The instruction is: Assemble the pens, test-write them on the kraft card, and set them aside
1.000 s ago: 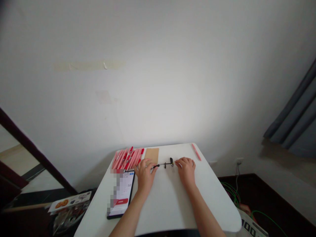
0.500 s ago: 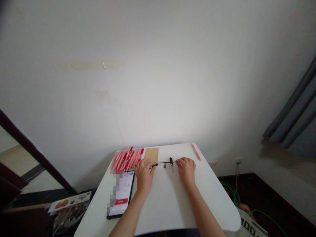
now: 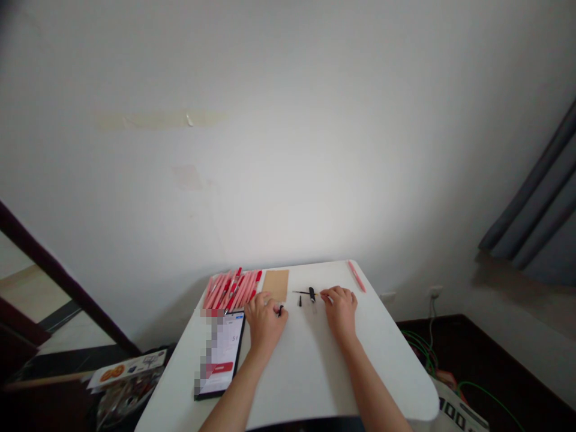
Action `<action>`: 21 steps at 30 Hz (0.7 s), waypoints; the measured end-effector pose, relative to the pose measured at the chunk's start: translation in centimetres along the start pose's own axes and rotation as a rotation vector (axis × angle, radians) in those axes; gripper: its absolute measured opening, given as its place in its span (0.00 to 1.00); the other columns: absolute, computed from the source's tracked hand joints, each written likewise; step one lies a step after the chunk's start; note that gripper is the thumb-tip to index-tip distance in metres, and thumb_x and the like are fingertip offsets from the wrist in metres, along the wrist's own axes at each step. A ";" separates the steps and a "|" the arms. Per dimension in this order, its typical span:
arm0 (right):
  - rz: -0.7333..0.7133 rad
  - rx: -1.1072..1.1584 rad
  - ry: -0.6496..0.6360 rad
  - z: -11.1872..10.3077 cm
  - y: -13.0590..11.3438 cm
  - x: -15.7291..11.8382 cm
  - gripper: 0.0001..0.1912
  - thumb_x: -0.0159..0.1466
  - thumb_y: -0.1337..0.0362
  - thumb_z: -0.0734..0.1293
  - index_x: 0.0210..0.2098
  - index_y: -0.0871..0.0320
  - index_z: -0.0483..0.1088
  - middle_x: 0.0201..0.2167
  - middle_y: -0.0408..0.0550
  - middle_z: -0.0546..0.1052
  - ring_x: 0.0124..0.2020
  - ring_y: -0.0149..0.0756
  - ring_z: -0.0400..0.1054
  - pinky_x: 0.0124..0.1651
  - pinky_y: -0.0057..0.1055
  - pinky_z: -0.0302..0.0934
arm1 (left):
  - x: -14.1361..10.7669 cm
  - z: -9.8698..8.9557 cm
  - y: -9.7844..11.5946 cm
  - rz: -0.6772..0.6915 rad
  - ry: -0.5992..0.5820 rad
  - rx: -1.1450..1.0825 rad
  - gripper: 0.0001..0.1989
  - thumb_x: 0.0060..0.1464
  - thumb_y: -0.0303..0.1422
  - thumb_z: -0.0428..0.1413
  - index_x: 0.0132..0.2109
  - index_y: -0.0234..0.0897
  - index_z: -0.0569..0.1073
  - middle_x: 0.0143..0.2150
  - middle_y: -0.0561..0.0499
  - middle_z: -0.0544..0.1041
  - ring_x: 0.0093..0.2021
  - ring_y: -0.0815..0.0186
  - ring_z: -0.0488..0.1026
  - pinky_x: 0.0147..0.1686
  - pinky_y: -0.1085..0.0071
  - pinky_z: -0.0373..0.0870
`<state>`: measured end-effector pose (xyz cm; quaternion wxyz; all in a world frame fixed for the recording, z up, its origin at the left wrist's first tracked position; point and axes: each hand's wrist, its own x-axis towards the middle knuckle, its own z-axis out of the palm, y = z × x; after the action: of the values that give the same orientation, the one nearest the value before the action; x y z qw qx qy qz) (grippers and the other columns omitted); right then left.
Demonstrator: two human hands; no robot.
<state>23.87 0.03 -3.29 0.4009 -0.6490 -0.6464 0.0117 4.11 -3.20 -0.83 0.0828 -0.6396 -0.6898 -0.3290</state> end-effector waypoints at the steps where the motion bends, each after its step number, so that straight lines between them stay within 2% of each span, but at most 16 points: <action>1: 0.000 0.001 -0.002 0.0 0.0 0.0 0.12 0.63 0.62 0.61 0.35 0.52 0.77 0.37 0.47 0.77 0.45 0.42 0.64 0.53 0.40 0.49 | 0.0 0.0 0.0 -0.001 -0.004 0.009 0.03 0.45 0.30 0.55 0.28 0.37 0.74 0.49 0.44 0.72 0.56 0.54 0.62 0.58 0.49 0.52; 21: 0.011 0.009 -0.005 0.1 0.0 -0.1 0.13 0.64 0.61 0.60 0.35 0.53 0.77 0.37 0.47 0.77 0.45 0.42 0.63 0.53 0.40 0.46 | 0.4 1.3 -0.5 -0.015 -0.018 0.045 0.06 0.50 0.34 0.55 0.33 0.39 0.76 0.50 0.45 0.71 0.55 0.54 0.61 0.57 0.47 0.51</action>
<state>23.81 0.02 -3.35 0.4021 -0.6508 -0.6438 0.0182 3.99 -2.14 -1.78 0.0886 -0.6354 -0.7023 -0.3084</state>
